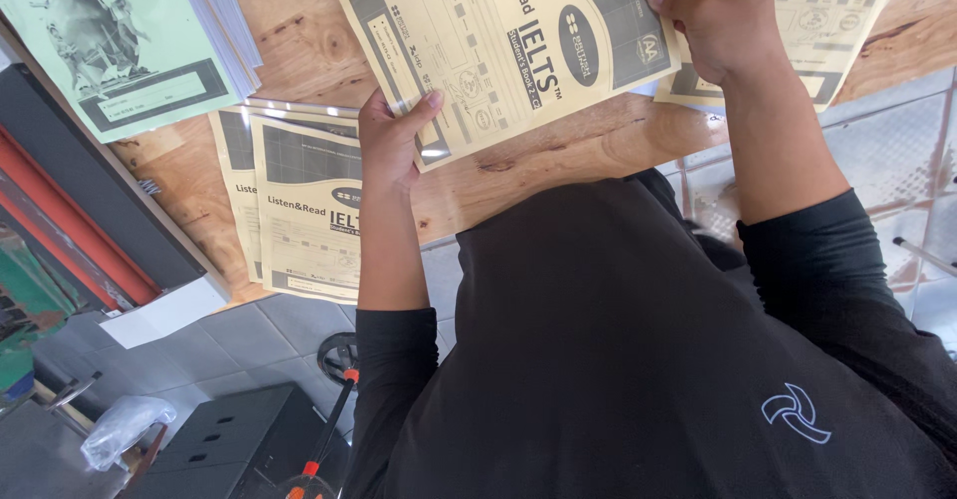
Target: The person repeatedly picks up IELTS student books from a wooden table, opens them, flips through pages, and places them back. The person also stacks some books together and handles them one at a time.
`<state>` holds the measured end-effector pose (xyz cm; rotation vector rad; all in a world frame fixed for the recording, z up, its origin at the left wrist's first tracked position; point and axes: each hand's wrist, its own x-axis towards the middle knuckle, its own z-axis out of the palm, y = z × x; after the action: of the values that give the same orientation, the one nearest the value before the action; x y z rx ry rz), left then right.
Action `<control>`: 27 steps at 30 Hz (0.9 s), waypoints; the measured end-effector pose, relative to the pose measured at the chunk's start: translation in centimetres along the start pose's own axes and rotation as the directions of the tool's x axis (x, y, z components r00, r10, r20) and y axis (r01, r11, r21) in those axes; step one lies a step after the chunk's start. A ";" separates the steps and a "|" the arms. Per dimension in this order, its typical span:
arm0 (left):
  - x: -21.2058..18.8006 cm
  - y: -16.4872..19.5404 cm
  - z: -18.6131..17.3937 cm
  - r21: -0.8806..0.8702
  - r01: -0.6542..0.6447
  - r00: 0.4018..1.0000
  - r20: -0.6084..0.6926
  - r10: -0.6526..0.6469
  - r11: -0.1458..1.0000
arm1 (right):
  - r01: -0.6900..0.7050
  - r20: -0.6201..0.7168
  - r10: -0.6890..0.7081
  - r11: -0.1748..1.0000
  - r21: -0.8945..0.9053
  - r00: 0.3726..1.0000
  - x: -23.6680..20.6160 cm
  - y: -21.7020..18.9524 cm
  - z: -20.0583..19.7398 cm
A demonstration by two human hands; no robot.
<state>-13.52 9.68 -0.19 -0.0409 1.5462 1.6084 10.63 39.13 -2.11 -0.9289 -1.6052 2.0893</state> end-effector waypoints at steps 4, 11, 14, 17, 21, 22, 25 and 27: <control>0.4 0.5 0.0 -0.004 0.017 1.000 0.008 -0.017 1.000 | -0.068 -0.001 0.068 0.997 0.047 0.998 0.3 -1.0 0.8; 1.2 1.0 0.1 -0.034 0.014 1.000 0.023 -0.013 0.999 | -0.039 -0.002 0.039 0.999 -0.009 0.999 1.3 -1.3 0.9; 2.0 1.4 0.1 -0.027 0.023 1.000 -0.001 -0.023 0.999 | -0.008 0.023 0.008 1.000 -0.016 1.000 2.2 -1.0 0.6; 2.7 1.8 0.0 -0.002 0.018 1.000 -0.013 -0.018 1.000 | 0.002 0.028 -0.002 1.000 0.003 1.000 3.2 -0.8 0.5; 3.2 2.1 -0.3 -0.014 0.044 0.999 -0.015 -0.044 0.999 | -0.051 0.005 0.051 0.999 0.001 0.999 3.5 -0.7 0.5; 3.2 2.1 -0.4 -0.008 0.045 0.999 -0.016 -0.045 0.999 | -0.044 0.018 0.043 0.999 0.023 0.999 3.5 -0.8 0.6; 3.3 2.1 -0.5 0.020 0.025 1.000 -0.019 -0.025 0.999 | -0.034 0.028 0.033 0.998 0.057 0.999 3.3 -0.9 0.8; 3.3 2.1 -0.4 -0.002 0.037 0.999 -0.017 -0.037 0.999 | -0.040 -0.002 0.040 0.999 0.029 0.999 3.3 -1.0 1.0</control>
<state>-16.98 11.50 -0.45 -0.0834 1.5482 1.5843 7.44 40.80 -1.99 -0.9617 -1.5638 2.1315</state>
